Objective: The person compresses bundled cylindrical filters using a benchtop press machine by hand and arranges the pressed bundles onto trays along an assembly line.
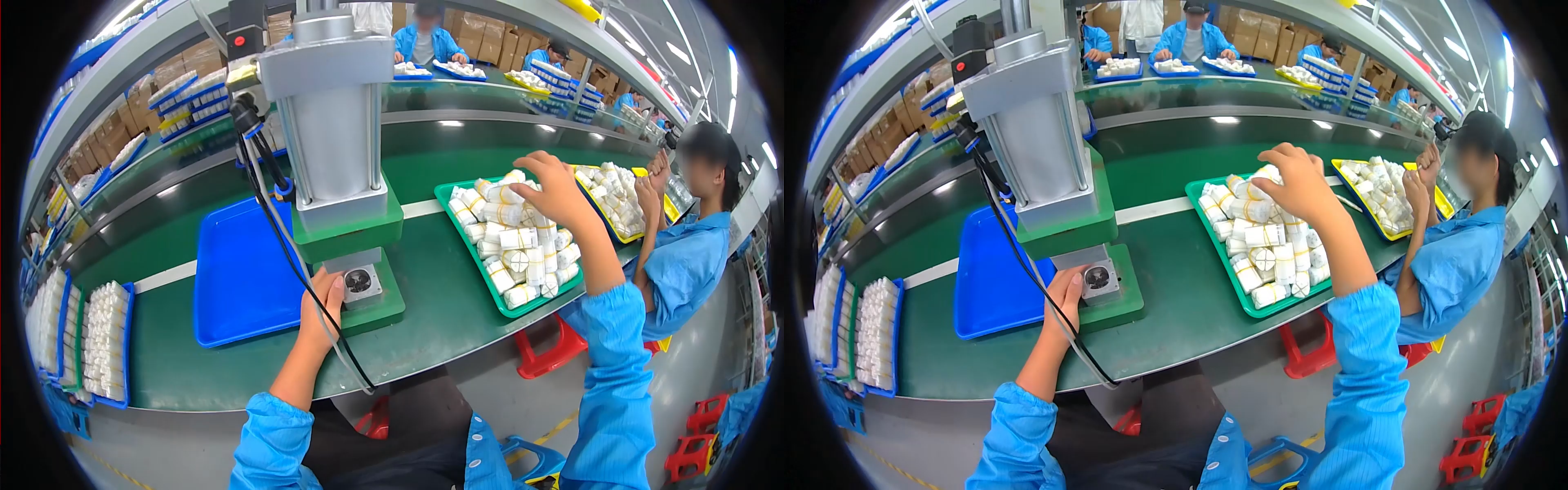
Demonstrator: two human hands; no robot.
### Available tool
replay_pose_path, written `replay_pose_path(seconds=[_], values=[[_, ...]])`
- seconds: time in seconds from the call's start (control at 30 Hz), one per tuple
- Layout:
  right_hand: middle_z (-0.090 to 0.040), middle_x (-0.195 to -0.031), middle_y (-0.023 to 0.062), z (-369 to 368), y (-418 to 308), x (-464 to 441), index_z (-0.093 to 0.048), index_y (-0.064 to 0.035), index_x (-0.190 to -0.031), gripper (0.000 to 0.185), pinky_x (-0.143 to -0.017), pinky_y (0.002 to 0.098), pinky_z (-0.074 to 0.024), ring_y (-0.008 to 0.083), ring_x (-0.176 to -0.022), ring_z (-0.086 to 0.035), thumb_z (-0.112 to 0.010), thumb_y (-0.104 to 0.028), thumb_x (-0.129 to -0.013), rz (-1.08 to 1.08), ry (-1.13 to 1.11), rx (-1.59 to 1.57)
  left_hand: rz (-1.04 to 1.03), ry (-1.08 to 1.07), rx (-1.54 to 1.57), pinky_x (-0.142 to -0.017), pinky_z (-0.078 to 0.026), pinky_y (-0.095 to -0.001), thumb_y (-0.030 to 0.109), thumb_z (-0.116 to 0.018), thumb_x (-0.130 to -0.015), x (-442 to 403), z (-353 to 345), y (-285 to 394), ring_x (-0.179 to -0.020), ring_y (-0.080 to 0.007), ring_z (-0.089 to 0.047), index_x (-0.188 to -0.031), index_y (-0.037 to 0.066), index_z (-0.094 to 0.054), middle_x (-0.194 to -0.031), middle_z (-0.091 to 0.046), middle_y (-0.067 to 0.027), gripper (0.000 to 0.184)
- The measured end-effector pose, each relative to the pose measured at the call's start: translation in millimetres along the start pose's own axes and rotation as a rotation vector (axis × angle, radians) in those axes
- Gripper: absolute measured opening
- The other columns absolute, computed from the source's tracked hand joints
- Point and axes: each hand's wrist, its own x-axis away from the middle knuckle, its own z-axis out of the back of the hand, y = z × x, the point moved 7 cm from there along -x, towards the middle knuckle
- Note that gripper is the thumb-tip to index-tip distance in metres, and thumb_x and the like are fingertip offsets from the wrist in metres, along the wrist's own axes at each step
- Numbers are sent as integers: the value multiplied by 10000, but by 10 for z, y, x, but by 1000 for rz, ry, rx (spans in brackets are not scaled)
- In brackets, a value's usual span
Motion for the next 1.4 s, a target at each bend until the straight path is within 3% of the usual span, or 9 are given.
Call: replay_pose_path(seconds=[0.03,0.07,0.17,0.3,0.4,0.67,0.83,0.93,1.4], values=[[-628,-1157,123,147,-69,101,-669,-68,-1137,343,-972,432,-400,309,-1117,-579,-720,-266,-862,35,154,-75,-23,11,-16,-861,-453,-343,256,-411,-1035,-21,19,52,-935,-271,-598,-1163,-19,-660,-1026,-641,-167,392],[-628,-1157,123,162,-123,219,-669,-68,-1137,343,-972,432,-400,309,-1117,-579,-720,-266,-862,34,156,-75,45,-10,81,-920,-450,-425,261,-469,-1021,-20,30,76,-1025,-407,-603,-1089,-30,-667,-1075,-645,-230,358],[-646,-902,111,286,-7,917,-656,-25,-1104,272,-674,297,-491,200,-775,-624,-713,-150,-870,-152,401,-316,-4,36,-68,-887,-453,-421,303,-461,-1025,4,0,-144,-970,-394,-604,-1094,-27,-669,-1012,-642,-217,396],[-625,-776,35,-211,327,2063,-649,26,-1063,249,-568,248,-458,101,-609,-558,-648,-200,-960,-686,375,-692,38,-22,37,-836,-464,-361,309,-412,-1045,-36,5,78,-925,-289,-601,-1150,-13,-662,-1012,-632,-187,421],[-633,-795,50,-641,475,2780,-649,22,-1038,236,-519,207,-453,85,-607,-584,-582,-202,-1003,-882,450,-976,-1,-12,40,-860,-458,-346,282,-399,-1048,-40,-3,77,-954,-260,-597,-1175,-9,-656,-1057,-627,-158,408],[-680,-953,184,-972,352,2771,-463,22,-1299,442,-610,292,-551,219,-736,-678,-547,-306,-1015,-1109,204,-1585,-1,-3,87,-1003,-409,-338,273,-398,-1047,-38,-23,44,-1130,-272,-576,-1203,-22,-635,-1176,-623,-156,410],[-663,-969,206,-1160,557,2491,-454,-2,-1183,326,-659,334,-591,256,-781,-693,-531,-275,-1023,-1127,158,-1642,64,9,139,-1031,-393,-346,297,-388,-1055,-28,-30,-26,-1167,-276,-562,-1226,-26,-622,-1217,-614,-159,434],[-602,-1039,256,-1257,728,2439,-407,16,-1196,301,-765,438,-613,359,-870,-677,-526,-195,-1017,-1177,252,-1625,53,13,152,-1037,-390,-353,303,-380,-1058,-31,-29,0,-1178,-284,-558,-1228,-36,-616,-1229,-612,-162,447],[-594,-1008,272,-1342,1005,2184,-421,68,-1209,288,-726,470,-622,396,-845,-676,-462,-148,-1022,-1251,343,-1490,-18,16,74,-920,-445,-352,315,-367,-1052,-10,25,-5,-1043,-303,-598,-1165,-31,-631,-1103,-628,-174,450]])
